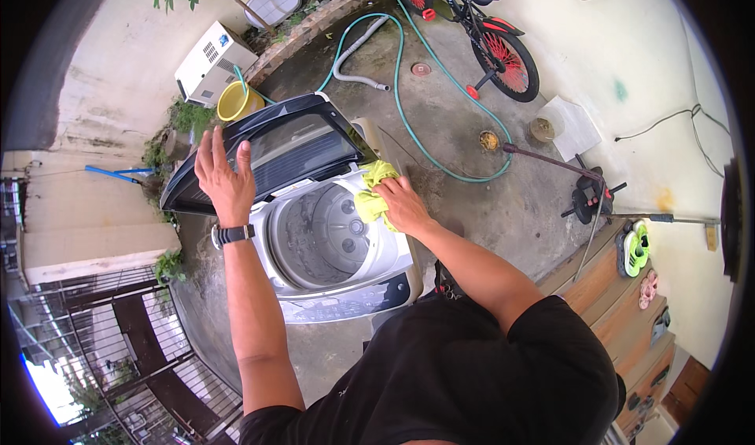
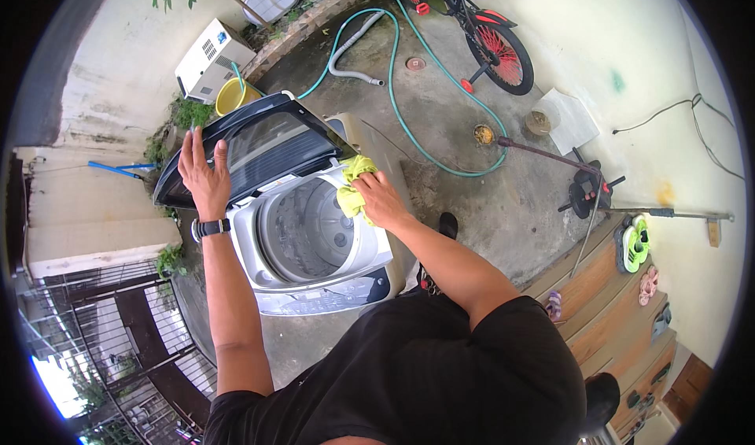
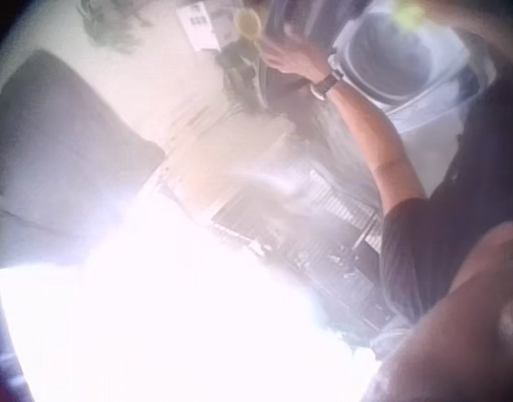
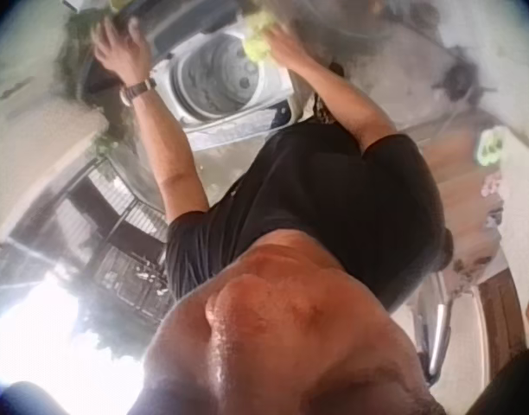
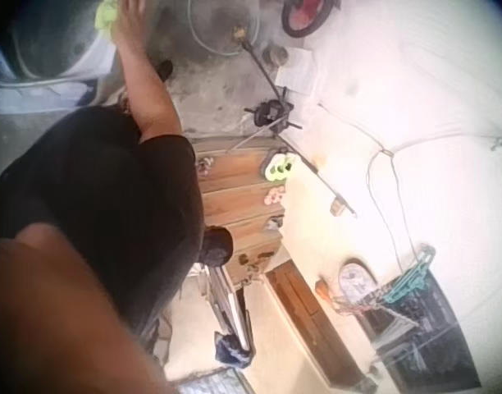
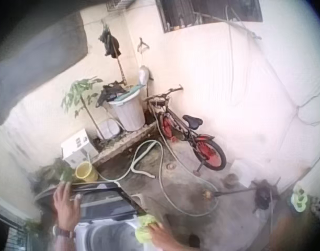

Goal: The person cleans the exterior and interior edges of a washing machine by hand with a cloth, wiping the lid, the control panel, and the rear casing while another person assists.

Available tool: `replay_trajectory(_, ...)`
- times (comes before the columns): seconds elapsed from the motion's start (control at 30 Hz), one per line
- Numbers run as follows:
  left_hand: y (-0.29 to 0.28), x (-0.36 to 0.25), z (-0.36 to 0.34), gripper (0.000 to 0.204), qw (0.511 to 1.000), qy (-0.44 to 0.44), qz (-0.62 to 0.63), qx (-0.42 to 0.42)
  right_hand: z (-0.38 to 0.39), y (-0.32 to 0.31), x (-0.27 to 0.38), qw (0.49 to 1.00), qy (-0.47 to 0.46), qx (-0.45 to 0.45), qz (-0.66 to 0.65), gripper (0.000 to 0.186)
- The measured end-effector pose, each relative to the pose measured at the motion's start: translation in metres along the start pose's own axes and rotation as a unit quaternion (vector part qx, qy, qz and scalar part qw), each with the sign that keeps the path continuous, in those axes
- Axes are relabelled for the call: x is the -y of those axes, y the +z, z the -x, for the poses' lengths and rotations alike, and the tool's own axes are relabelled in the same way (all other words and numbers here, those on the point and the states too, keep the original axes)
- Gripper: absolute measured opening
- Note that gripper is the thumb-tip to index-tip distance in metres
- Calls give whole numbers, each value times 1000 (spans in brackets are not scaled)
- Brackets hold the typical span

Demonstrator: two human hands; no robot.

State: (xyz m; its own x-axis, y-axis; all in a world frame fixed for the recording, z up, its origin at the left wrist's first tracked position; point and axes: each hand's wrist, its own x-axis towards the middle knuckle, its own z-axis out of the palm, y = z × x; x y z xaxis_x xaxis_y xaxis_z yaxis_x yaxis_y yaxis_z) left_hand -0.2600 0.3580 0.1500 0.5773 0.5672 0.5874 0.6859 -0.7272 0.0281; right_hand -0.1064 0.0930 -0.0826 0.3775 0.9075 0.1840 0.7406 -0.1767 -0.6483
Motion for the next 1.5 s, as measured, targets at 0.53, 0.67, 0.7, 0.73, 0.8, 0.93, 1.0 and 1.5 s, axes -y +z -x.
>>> replay_trajectory(0.53, -38, -123, 240, 41, 803, -548, 185, -145, 71, -189, -165, 919, 344, 50, -183, 47)
replay_trajectory(0.67, -35, -130, 261, 62, 775, -576, 216, -147, 25, -201, -138, 918, 322, 77, -220, 50)
replay_trajectory(0.7, -33, -135, 269, 66, 735, -613, 243, -157, 17, -200, -141, 927, 286, 74, -231, 50)
replay_trajectory(0.73, -31, -139, 277, 71, 695, -645, 271, -167, 8, -204, -134, 922, 288, 80, -246, 49)
replay_trajectory(0.8, -22, -133, 301, 78, 636, -670, 336, -184, -10, -206, -113, 910, 292, 93, -281, 49)
replay_trajectory(0.93, 7, -123, 355, 85, 669, -660, 316, -133, -19, -207, -84, 903, 287, 97, -304, 51)
replay_trajectory(1.0, 15, -116, 379, 87, 770, -612, 172, -58, -19, -204, -64, 912, 265, 83, -302, 48)
replay_trajectory(1.5, 11, -118, 378, 72, 800, -593, 70, 59, -37, -154, 47, 971, -99, 187, -115, 55)
